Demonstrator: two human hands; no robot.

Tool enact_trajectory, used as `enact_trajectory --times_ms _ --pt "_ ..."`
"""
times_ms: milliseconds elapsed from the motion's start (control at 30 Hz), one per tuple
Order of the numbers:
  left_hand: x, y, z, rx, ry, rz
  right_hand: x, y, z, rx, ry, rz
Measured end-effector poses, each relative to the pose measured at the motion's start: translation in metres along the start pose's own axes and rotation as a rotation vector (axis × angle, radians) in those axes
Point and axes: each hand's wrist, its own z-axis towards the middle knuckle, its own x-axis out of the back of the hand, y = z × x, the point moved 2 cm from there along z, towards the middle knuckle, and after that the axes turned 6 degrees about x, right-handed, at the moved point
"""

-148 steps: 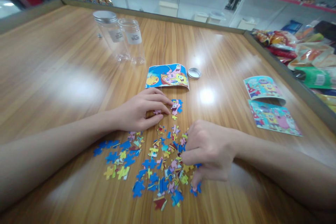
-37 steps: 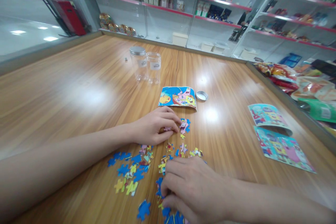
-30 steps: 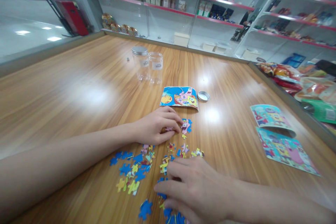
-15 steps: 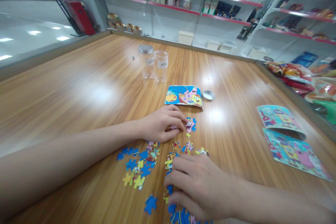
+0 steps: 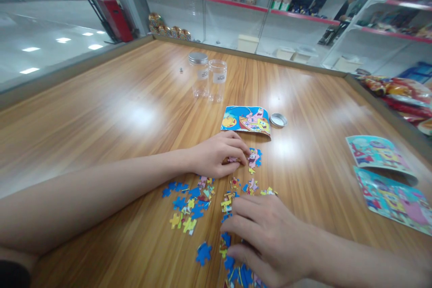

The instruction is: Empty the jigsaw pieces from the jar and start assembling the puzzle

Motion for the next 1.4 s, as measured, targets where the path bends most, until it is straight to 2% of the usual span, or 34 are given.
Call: enact_trajectory --times_ms 167,333,933,1033,1233,1400 --pt "0.0 -0.001 0.0 0.007 0.007 0.01 0.0 -0.002 -0.002 0.003 0.019 -0.045" --pt "-0.001 -0.001 0.0 0.008 0.005 0.008 -0.001 -0.004 -0.004 -0.012 0.092 -0.083" --pt "0.0 0.0 0.0 -0.006 0.003 0.008 -0.001 -0.004 -0.003 0.01 0.087 -0.064" --pt "0.0 0.0 0.0 -0.013 -0.008 0.01 0.001 -0.003 -0.003 0.032 0.153 -0.047" --pt "0.001 0.0 0.0 -0.022 -0.002 0.011 0.008 0.012 -0.007 0.042 0.393 -0.043" --pt "0.002 0.002 0.001 -0.02 -0.003 0.011 0.012 0.03 -0.015 0.027 0.422 -0.028"
